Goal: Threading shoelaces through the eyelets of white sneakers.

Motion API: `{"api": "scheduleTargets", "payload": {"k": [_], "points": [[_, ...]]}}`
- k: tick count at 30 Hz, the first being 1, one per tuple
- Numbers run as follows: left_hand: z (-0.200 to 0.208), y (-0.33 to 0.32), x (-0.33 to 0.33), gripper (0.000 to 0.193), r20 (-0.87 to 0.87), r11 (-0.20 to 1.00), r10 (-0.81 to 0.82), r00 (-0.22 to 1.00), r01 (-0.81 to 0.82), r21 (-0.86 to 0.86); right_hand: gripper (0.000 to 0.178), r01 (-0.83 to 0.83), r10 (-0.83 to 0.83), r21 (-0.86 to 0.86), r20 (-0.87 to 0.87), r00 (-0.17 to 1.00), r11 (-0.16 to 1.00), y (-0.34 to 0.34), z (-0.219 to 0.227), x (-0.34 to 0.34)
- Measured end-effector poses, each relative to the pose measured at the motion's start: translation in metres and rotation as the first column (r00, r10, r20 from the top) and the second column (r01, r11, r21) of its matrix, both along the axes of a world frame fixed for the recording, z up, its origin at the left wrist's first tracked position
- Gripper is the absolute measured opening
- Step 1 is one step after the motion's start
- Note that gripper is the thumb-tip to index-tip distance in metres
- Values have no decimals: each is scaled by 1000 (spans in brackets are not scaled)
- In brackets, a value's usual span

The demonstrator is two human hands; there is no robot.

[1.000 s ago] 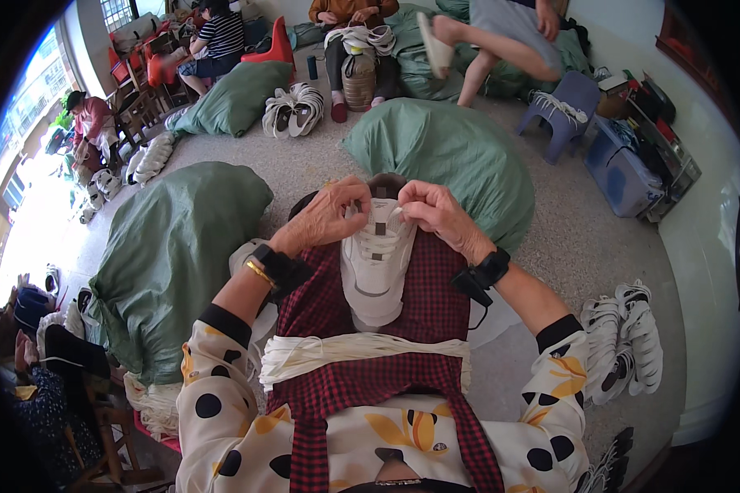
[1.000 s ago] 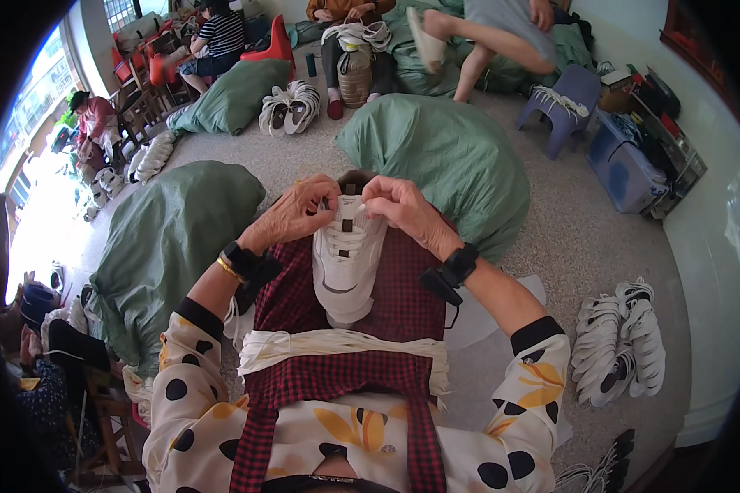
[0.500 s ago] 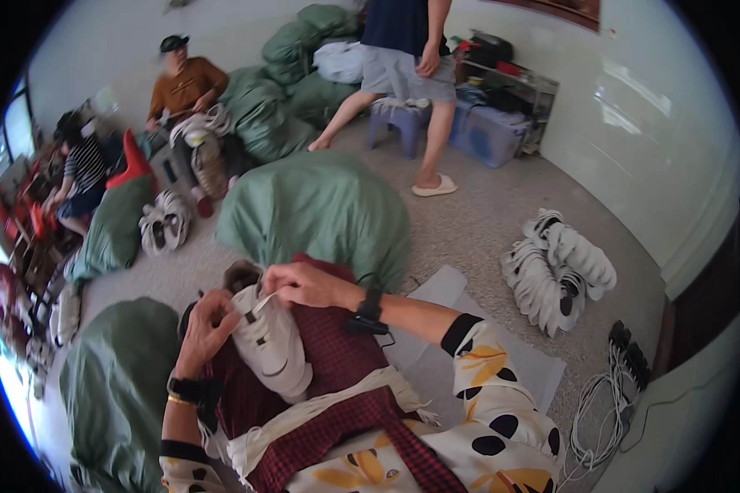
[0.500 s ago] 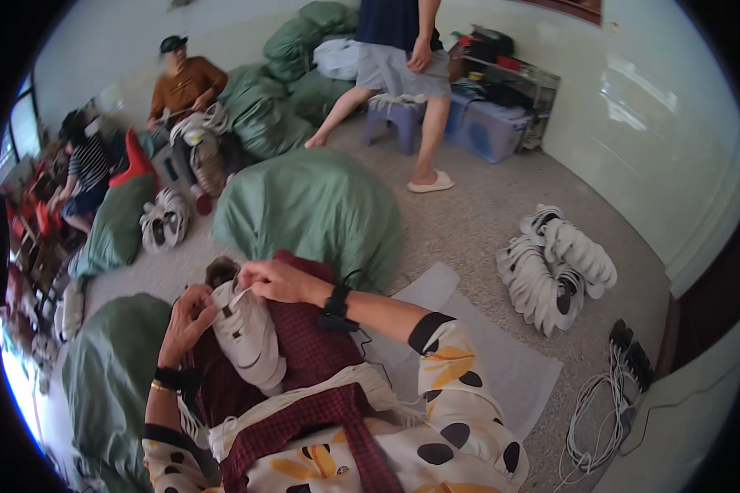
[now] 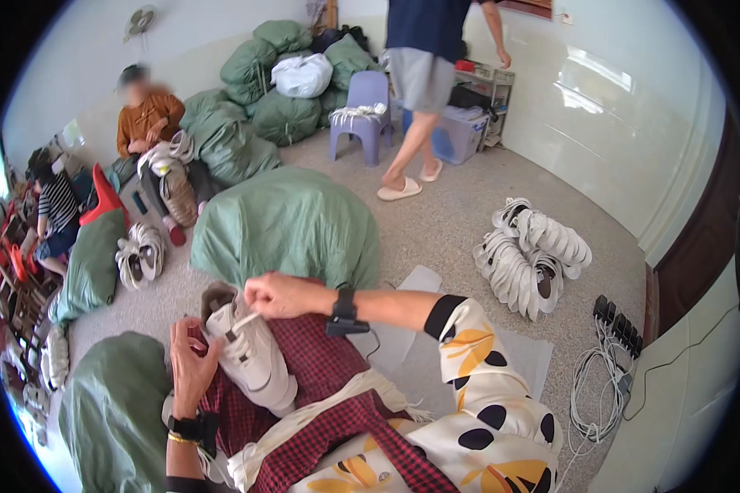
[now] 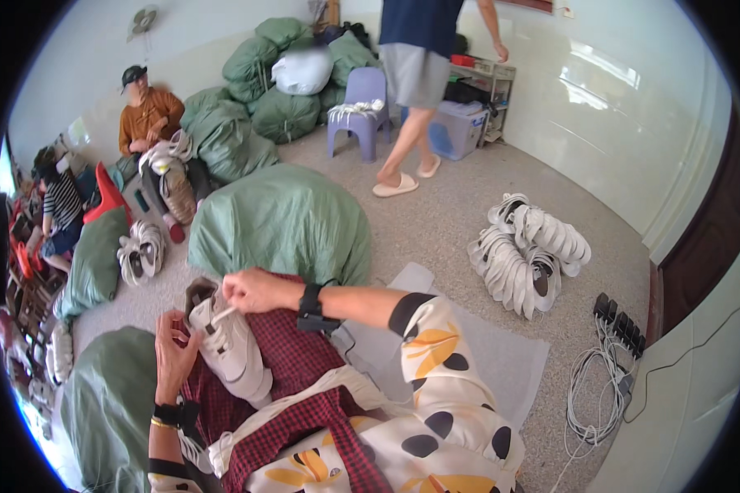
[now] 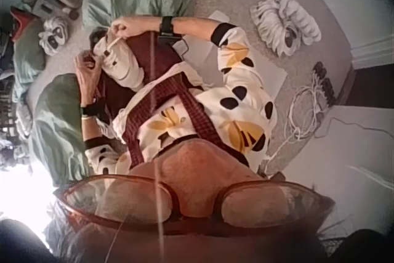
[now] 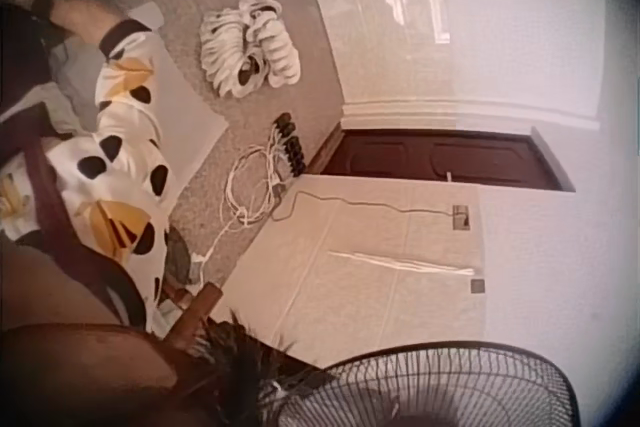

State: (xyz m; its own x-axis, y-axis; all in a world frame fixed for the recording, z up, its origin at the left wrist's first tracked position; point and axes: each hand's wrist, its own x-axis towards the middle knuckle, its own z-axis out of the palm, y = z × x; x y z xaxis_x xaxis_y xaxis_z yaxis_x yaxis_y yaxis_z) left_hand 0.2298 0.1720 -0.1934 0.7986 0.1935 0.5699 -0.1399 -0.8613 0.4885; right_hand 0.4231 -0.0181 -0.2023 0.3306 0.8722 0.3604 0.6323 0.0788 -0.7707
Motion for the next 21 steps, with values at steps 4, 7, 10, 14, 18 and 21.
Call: {"api": "scheduleTargets", "payload": {"k": [4,7,10,14,18,21], "points": [[0,10,-8,34,-105,989,72,992,-84,-118,10,65,-70,34,175,982,997,-17,3,20],[4,31,-23,21,-129,999,25,991,-29,-33,14,39,-39,-174,2,999,984,-24,9,29],[5,41,-33,21,-168,991,-12,986,-10,-132,34,-2,-27,-229,-122,992,974,-22,13,21],[-2,42,-33,17,-207,984,-51,977,14,-175,45,-43,18,-305,-85,996,952,-1,17,-1],[-11,49,-32,19,-124,976,-37,992,9,-216,38,-28,44,-80,204,978,996,11,21,-17],[-9,64,-35,23,-284,916,-80,956,-42,-399,32,91,-67,-60,327,943,994,7,21,-18]]}}
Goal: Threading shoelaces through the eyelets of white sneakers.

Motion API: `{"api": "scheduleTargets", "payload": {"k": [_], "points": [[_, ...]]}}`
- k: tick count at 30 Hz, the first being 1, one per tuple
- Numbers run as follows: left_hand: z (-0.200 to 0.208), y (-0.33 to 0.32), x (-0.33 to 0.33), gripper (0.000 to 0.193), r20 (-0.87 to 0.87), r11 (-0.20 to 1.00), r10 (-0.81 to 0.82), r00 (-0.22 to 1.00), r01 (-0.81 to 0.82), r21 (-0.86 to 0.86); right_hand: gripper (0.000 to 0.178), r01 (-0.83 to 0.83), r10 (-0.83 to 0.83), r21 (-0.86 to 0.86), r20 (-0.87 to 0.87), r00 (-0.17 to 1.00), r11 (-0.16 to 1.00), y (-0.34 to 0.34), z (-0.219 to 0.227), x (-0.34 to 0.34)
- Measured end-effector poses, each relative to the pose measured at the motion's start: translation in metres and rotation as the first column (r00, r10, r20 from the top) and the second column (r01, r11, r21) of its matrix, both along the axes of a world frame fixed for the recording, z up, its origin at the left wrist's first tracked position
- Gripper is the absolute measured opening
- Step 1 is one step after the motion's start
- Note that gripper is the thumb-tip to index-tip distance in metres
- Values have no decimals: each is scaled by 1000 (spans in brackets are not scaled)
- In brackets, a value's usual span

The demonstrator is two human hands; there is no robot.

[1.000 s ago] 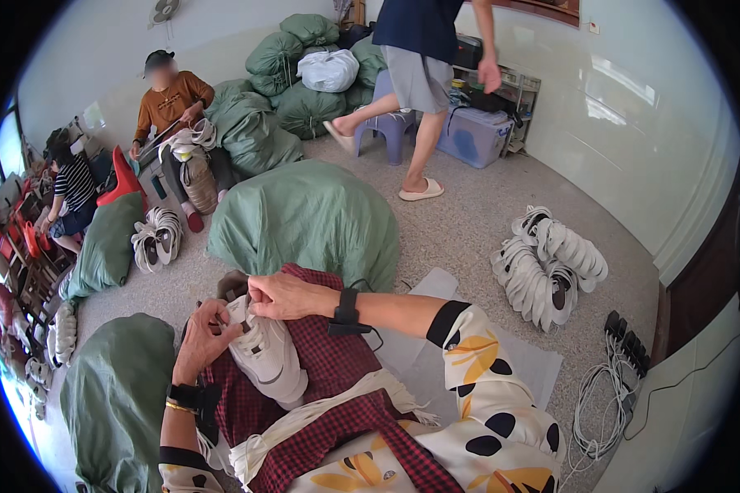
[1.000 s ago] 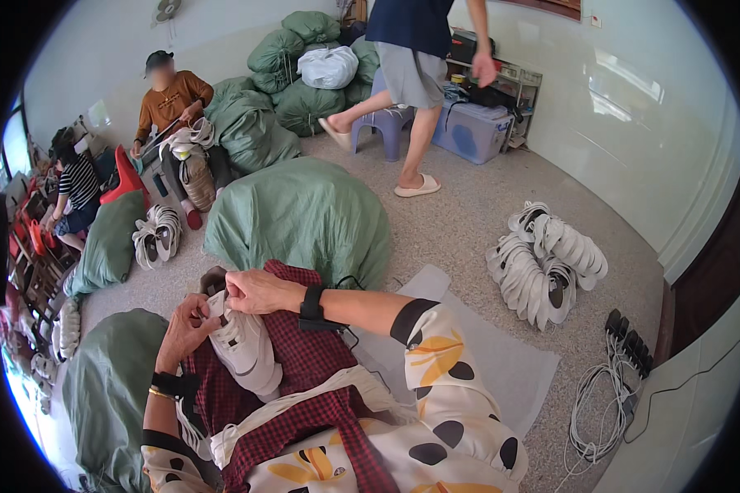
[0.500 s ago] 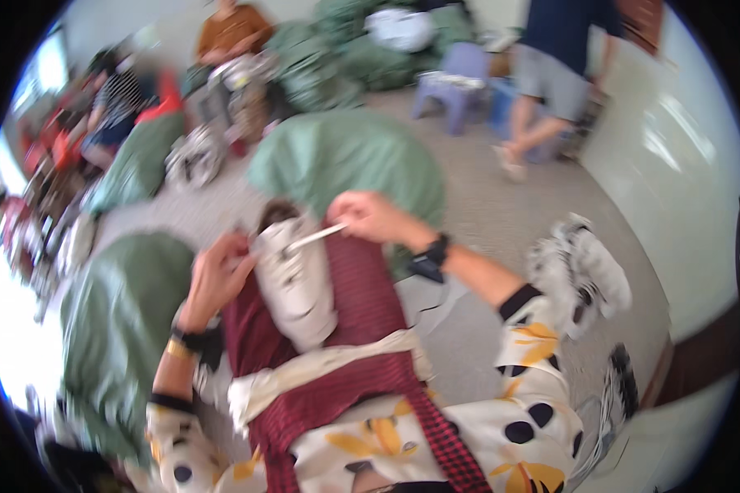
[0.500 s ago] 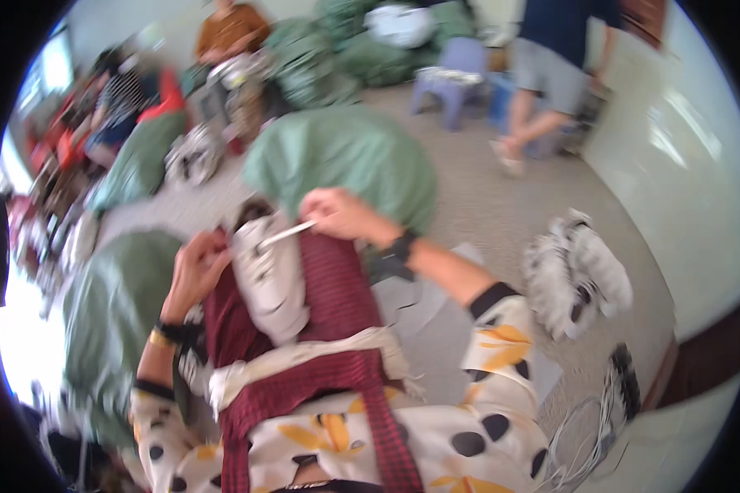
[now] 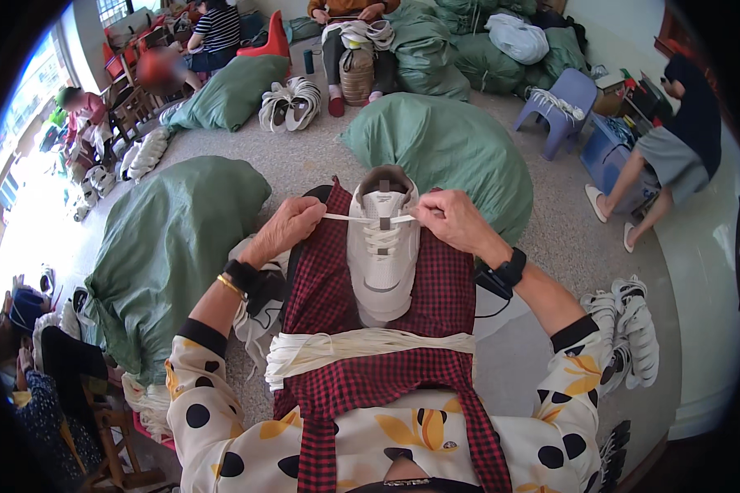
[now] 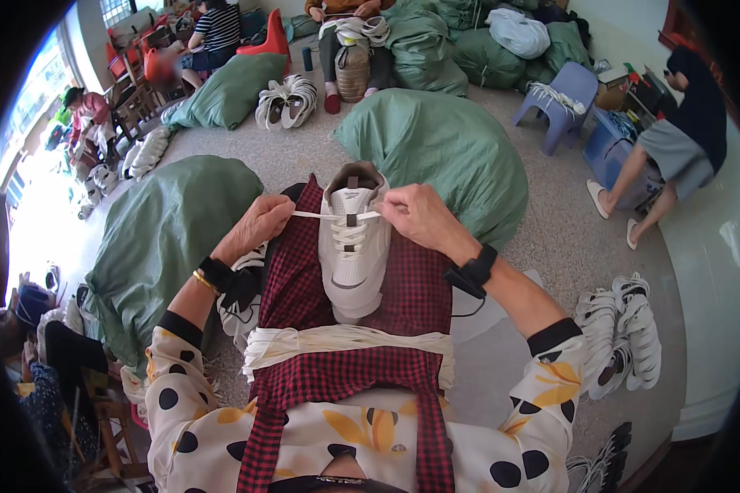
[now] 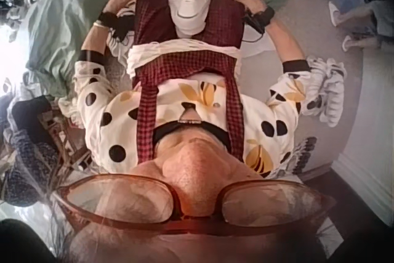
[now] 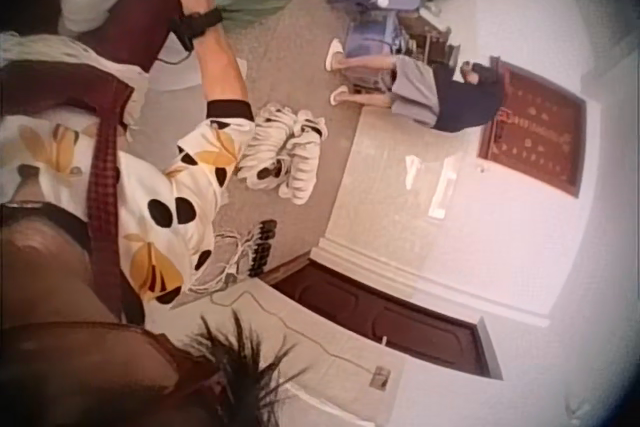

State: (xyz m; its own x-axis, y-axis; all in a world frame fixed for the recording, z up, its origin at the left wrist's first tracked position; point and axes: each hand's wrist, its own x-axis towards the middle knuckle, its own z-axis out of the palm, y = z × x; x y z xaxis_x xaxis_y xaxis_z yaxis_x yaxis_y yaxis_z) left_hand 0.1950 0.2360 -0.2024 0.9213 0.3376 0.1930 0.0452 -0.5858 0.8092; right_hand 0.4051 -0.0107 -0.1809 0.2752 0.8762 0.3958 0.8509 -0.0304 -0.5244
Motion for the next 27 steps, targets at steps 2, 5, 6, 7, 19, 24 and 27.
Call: {"api": "scheduleTargets", "payload": {"k": [2,5,6,7,19,24,27], "points": [[3,4,-4,25,-151,991,-9,988,-11,-130,31,-28,26,-47,-40,999,998,-5,-4,0],[7,-2,-8,24,-44,971,127,991,-116,207,32,-69,65,-40,-90,994,997,-4,-12,0],[7,-8,-8,20,90,966,87,992,-106,237,32,-96,95,-7,-85,992,995,-2,-15,1],[7,-14,-7,18,203,960,42,978,-96,262,32,-99,97,-14,-117,988,995,0,-17,2],[-19,-17,3,25,329,727,-187,926,-94,680,26,-116,112,-15,-165,980,993,-8,-10,2],[-17,27,-38,40,303,703,-59,951,-176,689,13,-100,102,-52,35,994,994,-27,-10,11],[-8,49,-72,32,364,716,93,927,-316,622,13,-155,75,134,468,880,979,-41,-11,24]]}}
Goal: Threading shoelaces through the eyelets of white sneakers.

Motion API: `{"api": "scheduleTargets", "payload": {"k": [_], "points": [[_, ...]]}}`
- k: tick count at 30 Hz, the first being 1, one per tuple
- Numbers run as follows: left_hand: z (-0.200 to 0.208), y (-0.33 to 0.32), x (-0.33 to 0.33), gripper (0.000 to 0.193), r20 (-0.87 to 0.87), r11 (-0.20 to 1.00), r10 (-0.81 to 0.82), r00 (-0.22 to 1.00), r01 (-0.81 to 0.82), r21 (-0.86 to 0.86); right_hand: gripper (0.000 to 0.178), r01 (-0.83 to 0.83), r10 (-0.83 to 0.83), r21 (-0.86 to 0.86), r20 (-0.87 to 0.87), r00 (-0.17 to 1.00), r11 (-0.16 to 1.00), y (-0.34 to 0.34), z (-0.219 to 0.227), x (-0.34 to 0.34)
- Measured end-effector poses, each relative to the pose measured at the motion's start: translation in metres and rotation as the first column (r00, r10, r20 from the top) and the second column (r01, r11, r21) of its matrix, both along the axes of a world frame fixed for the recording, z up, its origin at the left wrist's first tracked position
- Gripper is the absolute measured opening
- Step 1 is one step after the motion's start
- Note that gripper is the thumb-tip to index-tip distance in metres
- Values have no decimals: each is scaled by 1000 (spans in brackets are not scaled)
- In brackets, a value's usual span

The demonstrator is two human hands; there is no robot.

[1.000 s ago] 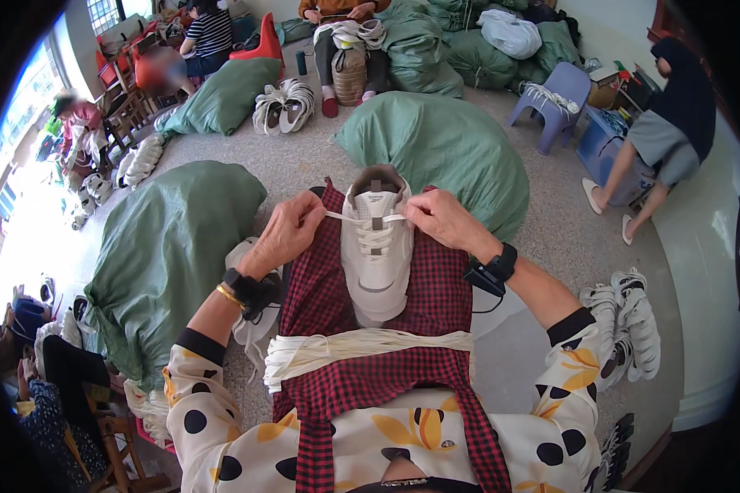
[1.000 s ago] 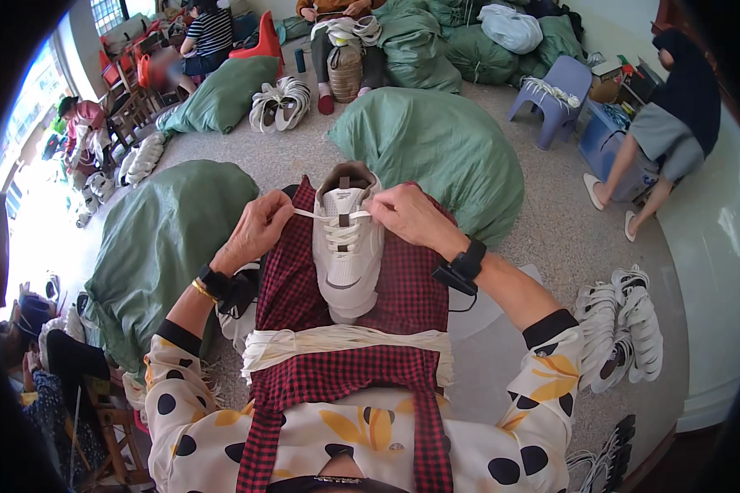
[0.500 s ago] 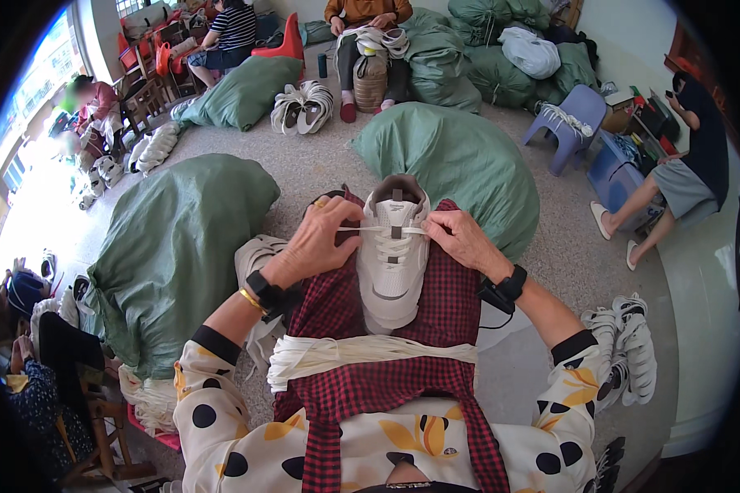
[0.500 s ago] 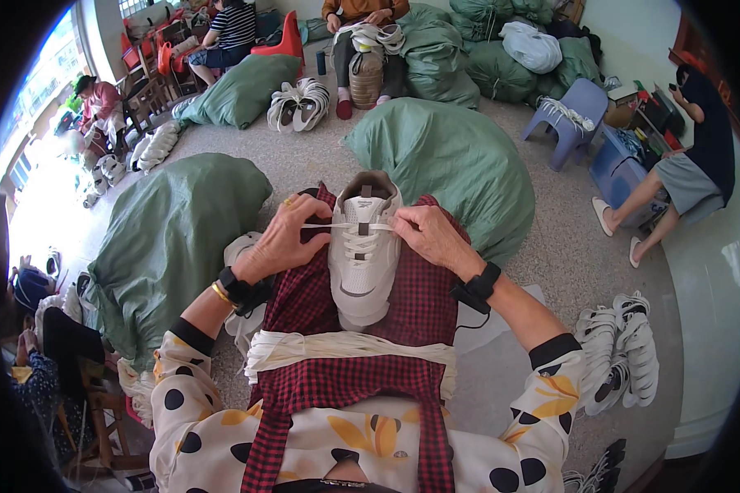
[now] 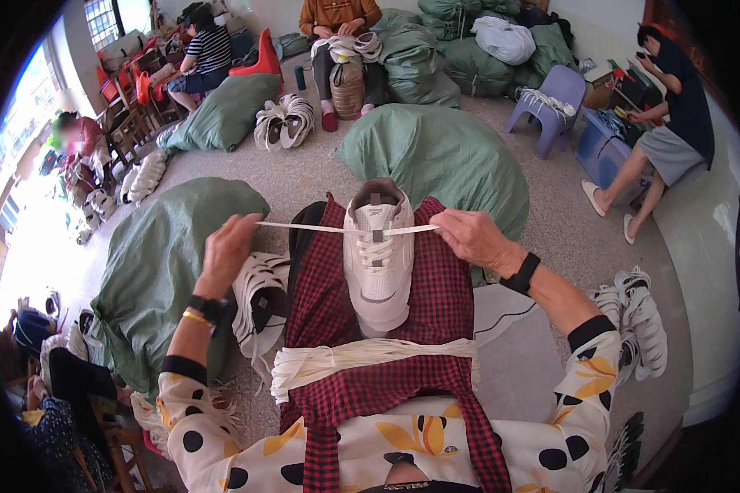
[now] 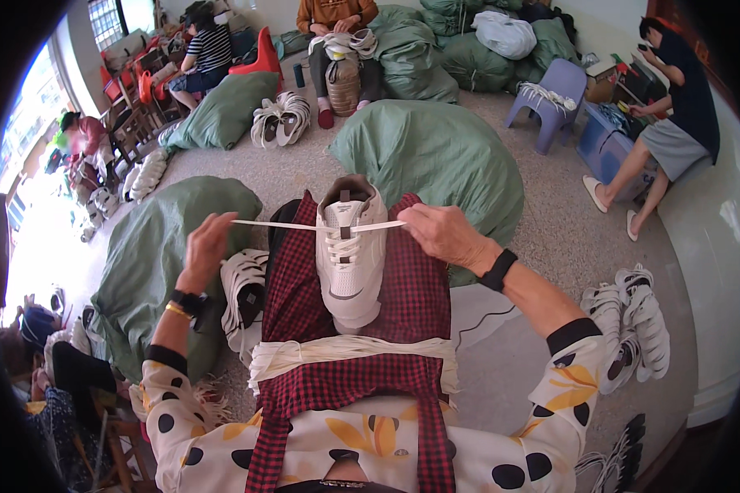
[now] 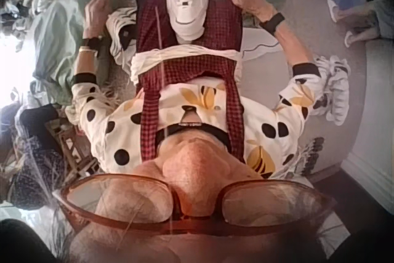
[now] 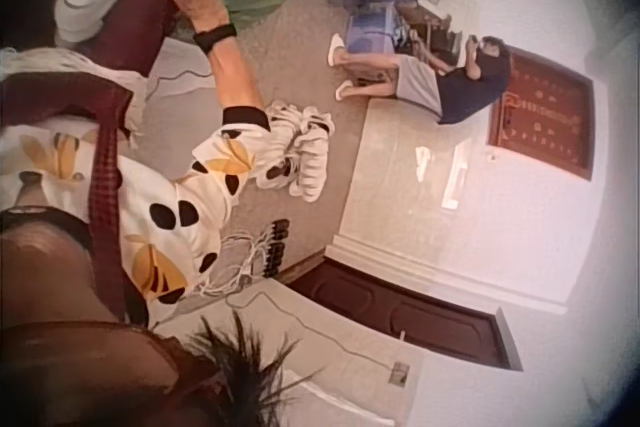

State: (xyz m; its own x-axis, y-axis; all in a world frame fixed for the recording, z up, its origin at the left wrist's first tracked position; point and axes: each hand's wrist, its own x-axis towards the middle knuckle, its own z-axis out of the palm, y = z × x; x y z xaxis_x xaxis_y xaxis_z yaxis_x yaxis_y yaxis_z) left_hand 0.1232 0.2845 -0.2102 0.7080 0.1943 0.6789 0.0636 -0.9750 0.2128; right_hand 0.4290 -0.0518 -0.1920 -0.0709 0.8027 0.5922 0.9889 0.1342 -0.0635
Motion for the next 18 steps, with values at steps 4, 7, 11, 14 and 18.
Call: {"api": "scheduleTargets", "payload": {"k": [4,7,11,14,18], "points": [[20,35,-50,22,84,984,175,981,-178,30,15,79,-71,-50,139,988,996,-37,19,40],[28,60,-88,22,100,943,323,941,-329,48,16,222,-211,-35,201,957,974,-73,44,75],[32,89,-128,20,124,888,432,893,-446,113,14,419,-431,102,243,869,902,-125,81,110],[32,102,-147,19,163,818,547,821,-566,103,14,527,-542,132,257,800,840,-160,97,124],[22,99,-146,21,277,751,523,806,-590,297,12,645,-676,218,343,652,733,-182,100,129]]}}
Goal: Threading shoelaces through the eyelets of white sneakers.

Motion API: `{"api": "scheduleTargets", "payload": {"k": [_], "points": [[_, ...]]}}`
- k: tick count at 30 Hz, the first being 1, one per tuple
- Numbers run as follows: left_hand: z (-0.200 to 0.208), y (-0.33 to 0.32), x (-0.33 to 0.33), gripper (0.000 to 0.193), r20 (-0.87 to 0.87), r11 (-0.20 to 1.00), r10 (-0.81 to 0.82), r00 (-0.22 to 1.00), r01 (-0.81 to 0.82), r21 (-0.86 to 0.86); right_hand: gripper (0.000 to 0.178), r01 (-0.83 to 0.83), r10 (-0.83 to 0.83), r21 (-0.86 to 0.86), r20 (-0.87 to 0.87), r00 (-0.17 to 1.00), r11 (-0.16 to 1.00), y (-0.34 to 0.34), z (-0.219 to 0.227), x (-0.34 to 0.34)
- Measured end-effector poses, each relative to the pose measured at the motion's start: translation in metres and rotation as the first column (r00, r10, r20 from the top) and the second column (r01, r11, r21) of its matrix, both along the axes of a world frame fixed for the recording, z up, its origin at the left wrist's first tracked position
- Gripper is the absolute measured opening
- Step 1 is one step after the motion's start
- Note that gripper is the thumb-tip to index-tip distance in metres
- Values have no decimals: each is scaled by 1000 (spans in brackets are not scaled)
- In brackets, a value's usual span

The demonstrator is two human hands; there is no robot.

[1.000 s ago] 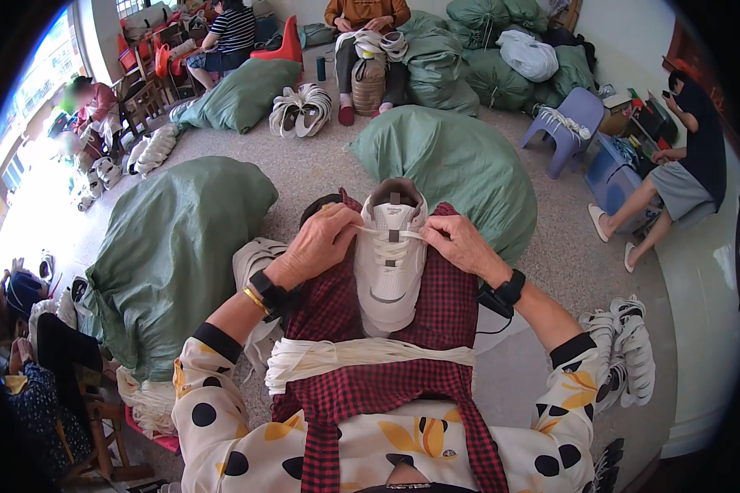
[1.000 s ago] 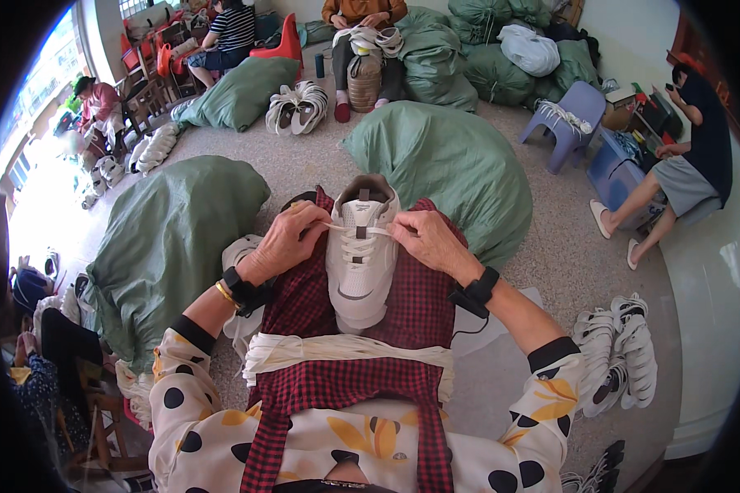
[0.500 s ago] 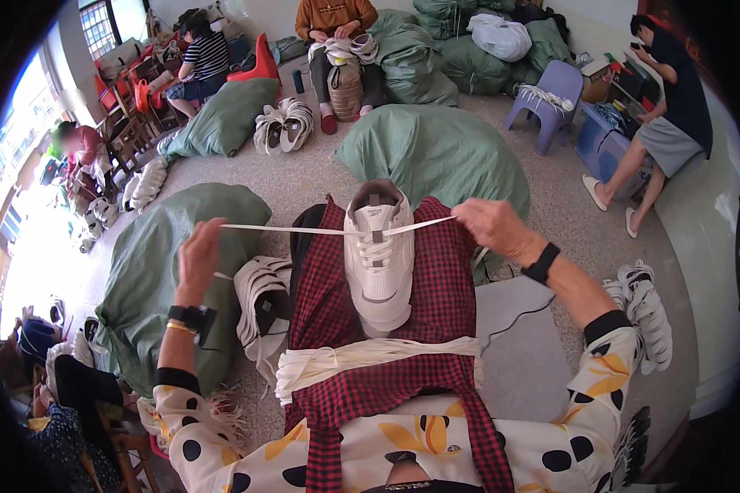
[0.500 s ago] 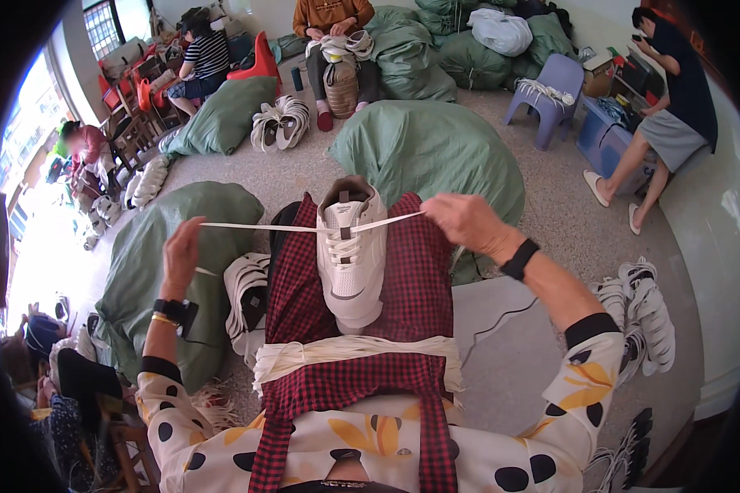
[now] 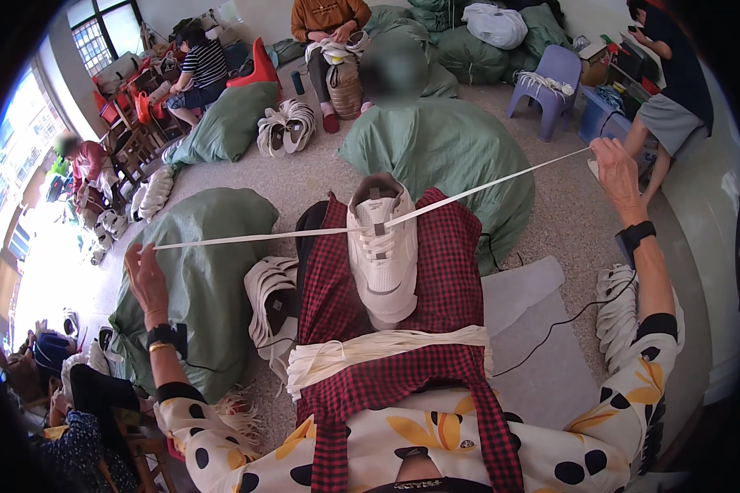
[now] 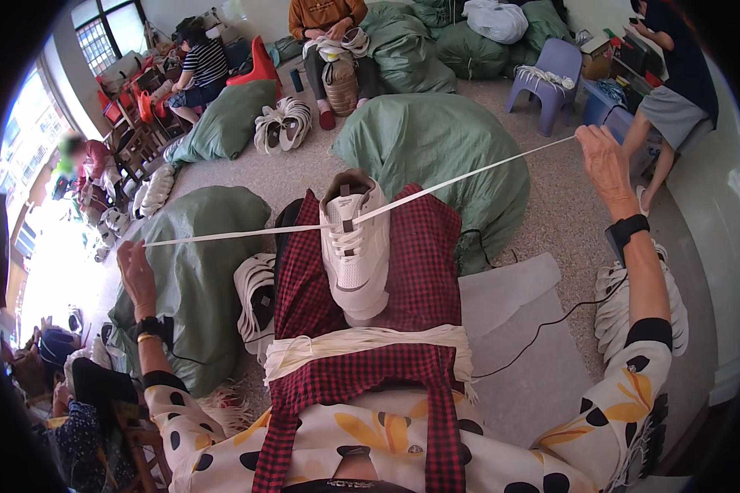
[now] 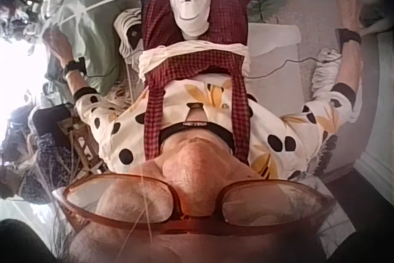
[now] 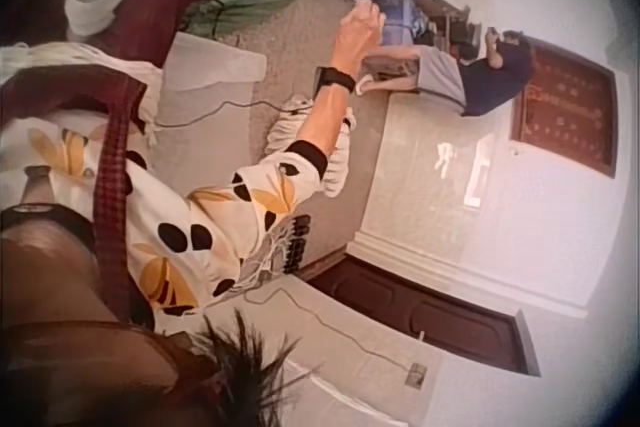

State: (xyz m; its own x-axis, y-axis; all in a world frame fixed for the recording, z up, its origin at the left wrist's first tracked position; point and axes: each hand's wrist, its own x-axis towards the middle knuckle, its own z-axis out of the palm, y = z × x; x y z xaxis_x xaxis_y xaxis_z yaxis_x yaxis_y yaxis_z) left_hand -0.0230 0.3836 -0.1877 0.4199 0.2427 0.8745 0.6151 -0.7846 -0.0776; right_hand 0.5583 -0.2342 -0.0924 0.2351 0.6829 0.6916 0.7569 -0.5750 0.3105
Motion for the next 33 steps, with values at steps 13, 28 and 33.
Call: {"api": "scheduleTargets", "payload": {"k": [13,28,33], "points": [[-20,-137,197,20,629,373,-355,692,721,-583,11,-147,820,807,-560,116,572,189,-106,-144],[-43,-202,232,18,736,-349,-427,526,655,-670,9,-102,769,776,-631,-102,623,224,-131,-173],[-44,-204,234,18,753,-365,-361,550,660,-657,11,-363,770,682,-596,229,636,227,-123,-174]]}}
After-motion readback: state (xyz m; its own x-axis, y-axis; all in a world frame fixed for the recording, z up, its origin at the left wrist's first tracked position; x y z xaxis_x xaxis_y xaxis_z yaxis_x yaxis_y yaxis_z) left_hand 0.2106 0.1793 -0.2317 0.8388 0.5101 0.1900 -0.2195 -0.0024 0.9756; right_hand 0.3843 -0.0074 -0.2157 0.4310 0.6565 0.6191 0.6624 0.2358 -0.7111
